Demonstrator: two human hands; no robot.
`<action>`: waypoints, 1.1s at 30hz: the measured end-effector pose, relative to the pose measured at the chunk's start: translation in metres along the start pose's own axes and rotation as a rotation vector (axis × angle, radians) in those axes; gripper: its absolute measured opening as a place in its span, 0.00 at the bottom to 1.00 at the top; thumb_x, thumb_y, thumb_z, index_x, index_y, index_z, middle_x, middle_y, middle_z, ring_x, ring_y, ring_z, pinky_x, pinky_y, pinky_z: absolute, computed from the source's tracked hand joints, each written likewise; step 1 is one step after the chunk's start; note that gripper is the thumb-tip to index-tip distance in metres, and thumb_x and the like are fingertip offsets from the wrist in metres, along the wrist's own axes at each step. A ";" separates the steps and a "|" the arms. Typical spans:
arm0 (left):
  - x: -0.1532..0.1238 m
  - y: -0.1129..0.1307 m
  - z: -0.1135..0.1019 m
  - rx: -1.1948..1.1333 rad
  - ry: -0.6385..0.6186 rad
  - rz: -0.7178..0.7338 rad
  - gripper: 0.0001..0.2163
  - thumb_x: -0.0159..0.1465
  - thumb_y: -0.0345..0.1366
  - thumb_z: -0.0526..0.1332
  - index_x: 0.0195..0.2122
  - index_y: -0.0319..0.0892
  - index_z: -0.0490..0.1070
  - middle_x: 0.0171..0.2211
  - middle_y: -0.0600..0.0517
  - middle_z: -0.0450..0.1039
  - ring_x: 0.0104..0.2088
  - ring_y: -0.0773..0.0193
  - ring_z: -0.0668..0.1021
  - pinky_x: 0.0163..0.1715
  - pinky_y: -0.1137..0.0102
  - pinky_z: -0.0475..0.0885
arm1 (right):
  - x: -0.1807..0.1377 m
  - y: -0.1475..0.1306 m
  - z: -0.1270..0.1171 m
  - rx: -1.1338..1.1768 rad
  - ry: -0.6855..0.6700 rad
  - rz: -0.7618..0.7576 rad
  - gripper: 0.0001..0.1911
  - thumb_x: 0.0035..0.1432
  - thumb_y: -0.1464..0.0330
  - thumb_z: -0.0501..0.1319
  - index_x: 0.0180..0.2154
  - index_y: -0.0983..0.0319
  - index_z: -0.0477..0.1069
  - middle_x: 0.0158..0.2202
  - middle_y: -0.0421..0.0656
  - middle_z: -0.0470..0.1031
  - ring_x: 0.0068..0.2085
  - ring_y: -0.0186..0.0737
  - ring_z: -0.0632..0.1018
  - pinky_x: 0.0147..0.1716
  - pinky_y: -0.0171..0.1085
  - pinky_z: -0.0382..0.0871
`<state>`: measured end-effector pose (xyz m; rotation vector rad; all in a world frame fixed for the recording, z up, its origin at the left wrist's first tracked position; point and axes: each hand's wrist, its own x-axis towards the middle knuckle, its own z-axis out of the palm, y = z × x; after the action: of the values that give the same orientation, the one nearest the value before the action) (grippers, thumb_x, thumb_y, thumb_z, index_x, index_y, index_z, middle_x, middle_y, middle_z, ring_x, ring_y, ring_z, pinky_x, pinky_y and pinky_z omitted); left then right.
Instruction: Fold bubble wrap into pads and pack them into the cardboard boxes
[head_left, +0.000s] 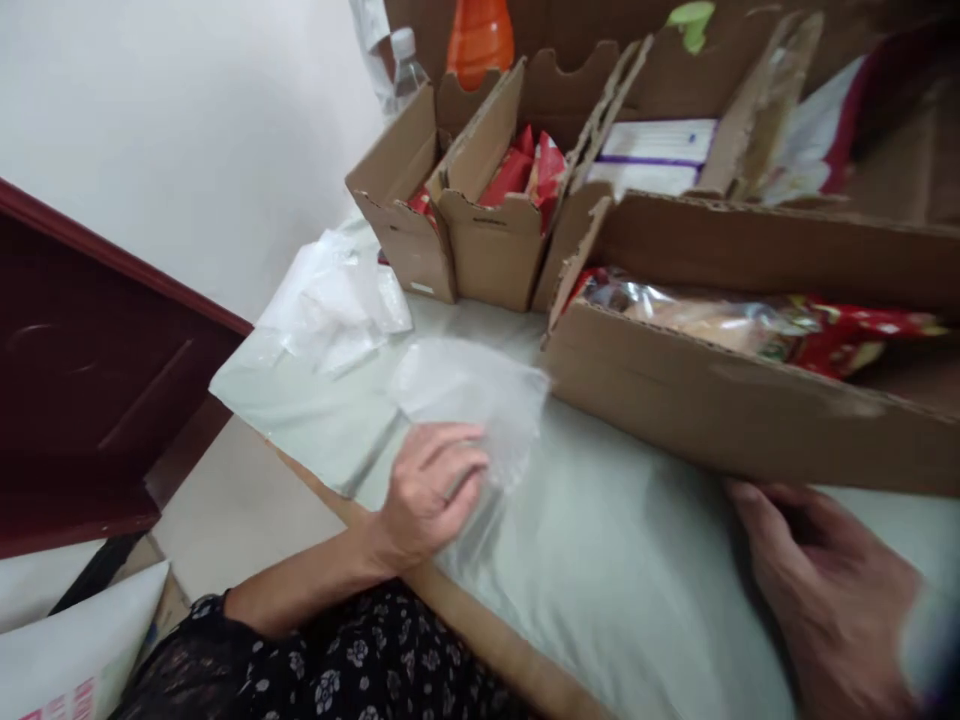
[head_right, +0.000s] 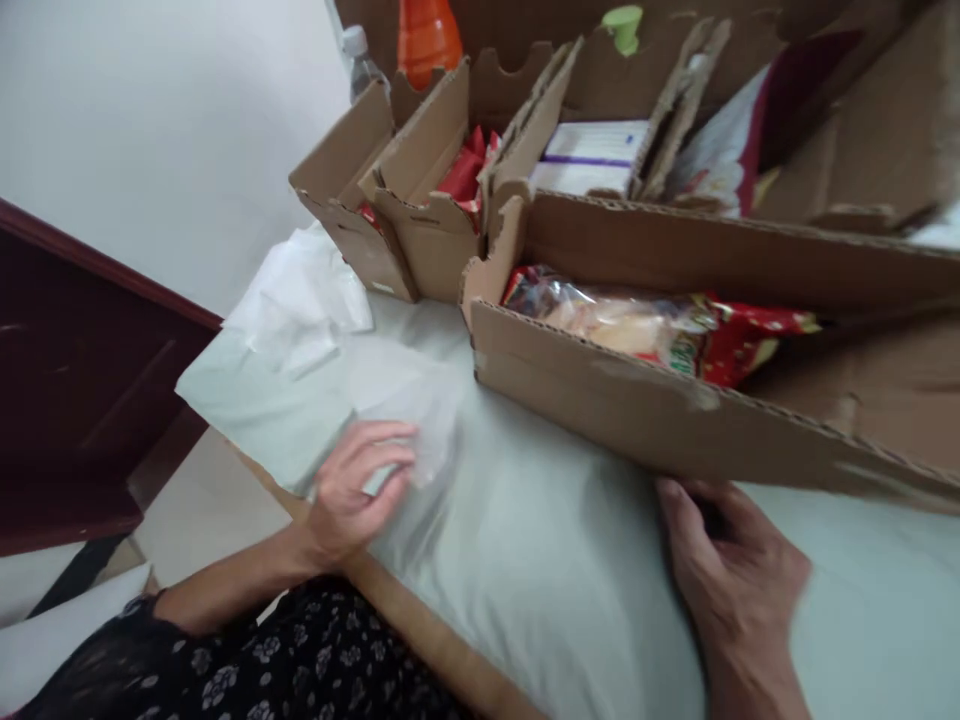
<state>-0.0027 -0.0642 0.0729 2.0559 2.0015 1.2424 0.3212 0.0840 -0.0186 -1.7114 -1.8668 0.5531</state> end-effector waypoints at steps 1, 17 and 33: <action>-0.010 0.011 0.015 -0.097 -0.068 0.000 0.06 0.68 0.28 0.61 0.42 0.45 0.75 0.47 0.45 0.81 0.46 0.58 0.83 0.46 0.62 0.81 | -0.001 -0.005 0.000 0.045 0.016 0.036 0.12 0.56 0.52 0.64 0.33 0.52 0.78 0.30 0.46 0.82 0.32 0.55 0.82 0.34 0.51 0.76; -0.020 0.017 0.054 -0.048 -0.173 0.122 0.08 0.68 0.29 0.62 0.48 0.43 0.74 0.43 0.45 0.76 0.45 0.56 0.81 0.46 0.60 0.80 | -0.009 -0.020 -0.029 0.469 -0.351 -0.094 0.26 0.56 0.57 0.67 0.54 0.61 0.76 0.50 0.50 0.83 0.49 0.49 0.83 0.51 0.47 0.78; 0.030 0.017 0.055 -0.036 -0.268 0.210 0.08 0.66 0.25 0.58 0.41 0.41 0.75 0.33 0.52 0.82 0.32 0.61 0.82 0.56 0.53 0.75 | -0.038 -0.045 -0.001 0.143 -0.143 -0.491 0.29 0.61 0.65 0.62 0.64 0.55 0.68 0.60 0.51 0.71 0.57 0.55 0.76 0.52 0.53 0.74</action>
<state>0.0365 -0.0146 0.0592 2.3192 1.6740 0.9549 0.2892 0.0415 0.0058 -1.0885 -2.1889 0.5980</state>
